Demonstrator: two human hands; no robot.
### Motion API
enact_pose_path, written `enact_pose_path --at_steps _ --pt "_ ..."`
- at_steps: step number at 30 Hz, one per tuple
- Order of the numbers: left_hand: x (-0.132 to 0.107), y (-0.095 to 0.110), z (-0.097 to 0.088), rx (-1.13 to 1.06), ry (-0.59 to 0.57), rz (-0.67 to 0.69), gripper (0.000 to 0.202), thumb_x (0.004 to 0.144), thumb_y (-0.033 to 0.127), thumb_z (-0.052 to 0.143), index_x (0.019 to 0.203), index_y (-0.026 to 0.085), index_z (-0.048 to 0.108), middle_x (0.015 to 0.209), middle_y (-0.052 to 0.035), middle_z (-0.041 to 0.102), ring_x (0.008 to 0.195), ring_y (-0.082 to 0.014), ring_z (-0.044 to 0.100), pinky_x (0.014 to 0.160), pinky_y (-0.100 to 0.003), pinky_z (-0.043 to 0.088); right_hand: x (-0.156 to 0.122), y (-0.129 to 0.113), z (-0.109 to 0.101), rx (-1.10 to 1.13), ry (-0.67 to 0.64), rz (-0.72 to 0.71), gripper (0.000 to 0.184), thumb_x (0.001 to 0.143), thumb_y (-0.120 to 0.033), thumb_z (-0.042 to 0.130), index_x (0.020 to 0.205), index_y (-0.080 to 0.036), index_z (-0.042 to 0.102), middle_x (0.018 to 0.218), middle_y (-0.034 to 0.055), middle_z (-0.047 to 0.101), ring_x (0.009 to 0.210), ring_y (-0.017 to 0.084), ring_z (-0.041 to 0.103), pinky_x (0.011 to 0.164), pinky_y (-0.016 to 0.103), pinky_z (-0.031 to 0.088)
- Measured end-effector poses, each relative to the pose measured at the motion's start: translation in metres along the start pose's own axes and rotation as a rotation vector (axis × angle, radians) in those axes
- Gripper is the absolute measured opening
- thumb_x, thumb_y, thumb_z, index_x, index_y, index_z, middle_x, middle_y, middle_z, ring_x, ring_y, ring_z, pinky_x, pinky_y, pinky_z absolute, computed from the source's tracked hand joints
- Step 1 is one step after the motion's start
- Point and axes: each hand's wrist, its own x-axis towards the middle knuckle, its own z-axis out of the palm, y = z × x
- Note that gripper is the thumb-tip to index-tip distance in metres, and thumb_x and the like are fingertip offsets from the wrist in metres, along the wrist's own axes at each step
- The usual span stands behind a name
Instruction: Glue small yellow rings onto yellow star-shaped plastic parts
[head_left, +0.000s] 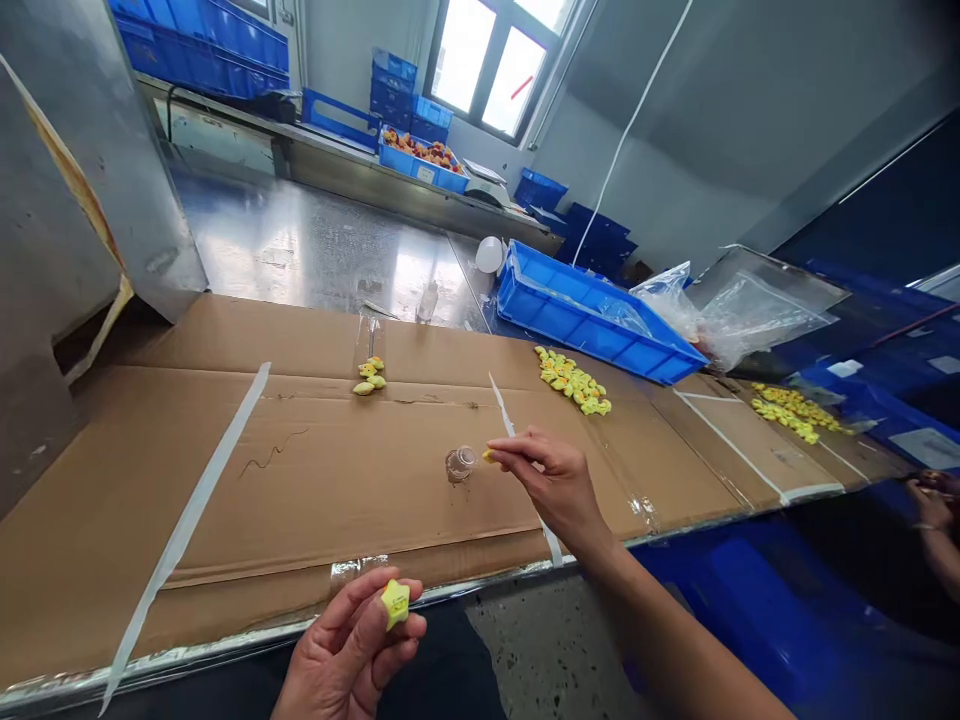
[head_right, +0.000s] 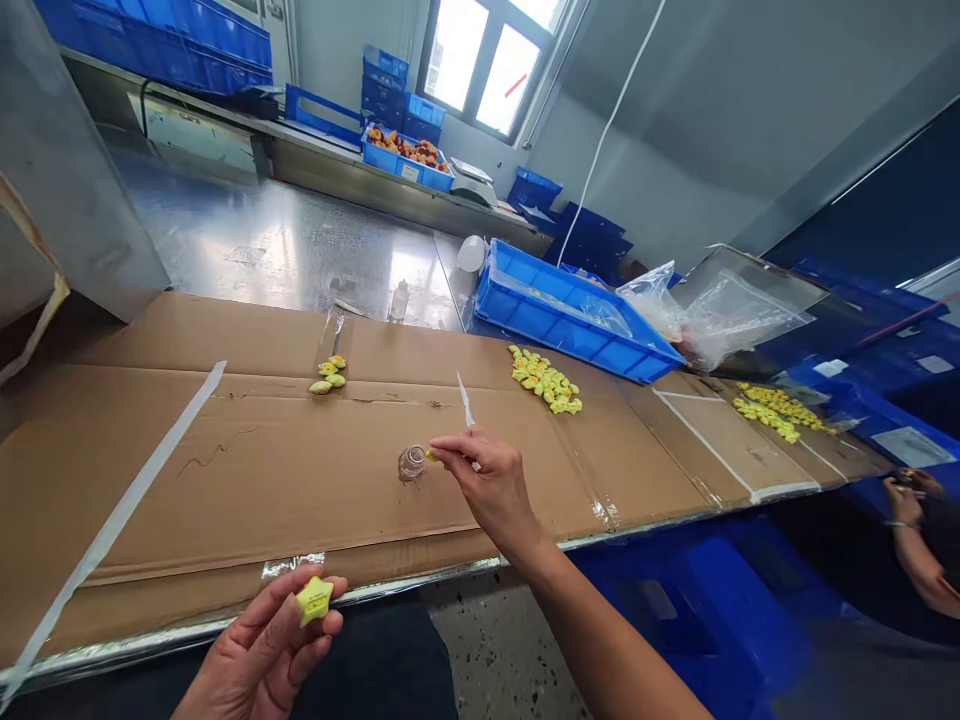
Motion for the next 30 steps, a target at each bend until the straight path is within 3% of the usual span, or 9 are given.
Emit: enact_pose_path --at_steps 4,11,30 --pt "-0.001 -0.002 -0.002 -0.013 -0.014 0.009 0.042 0.039 0.025 0.093 0.076 0.014 0.076 0.078 -0.0118 0.079 0.056 -0.0163 0.071 0.051 -0.018 0.059 0.016 0.007 0.008 -0.158 -0.059 -0.116 0.008 0.082 -0.016 0.067 0.077 -0.020 0.072 0.071 0.0006 0.065 0.067 0.015 0.058 0.063 0.027 0.041" --pt "-0.004 -0.002 -0.004 -0.027 -0.053 0.006 0.036 0.049 0.024 0.090 0.080 0.013 0.075 0.081 -0.0124 0.078 0.058 -0.0159 0.070 0.054 -0.019 0.058 0.018 0.015 0.015 -0.279 -0.091 -0.233 0.009 0.085 -0.016 0.065 0.078 -0.019 0.071 0.069 0.0004 0.063 0.064 0.015 0.058 0.060 0.025 0.040" --pt "-0.002 -0.004 -0.012 -0.048 -0.142 -0.013 0.024 0.067 0.021 0.081 0.088 0.013 0.074 0.082 -0.0100 0.077 0.061 -0.0144 0.069 0.057 -0.019 0.058 0.020 0.014 0.019 -0.383 -0.099 -0.248 0.007 0.082 -0.013 0.069 0.079 -0.018 0.072 0.066 -0.0007 0.060 0.062 0.014 0.057 0.058 0.025 0.039"
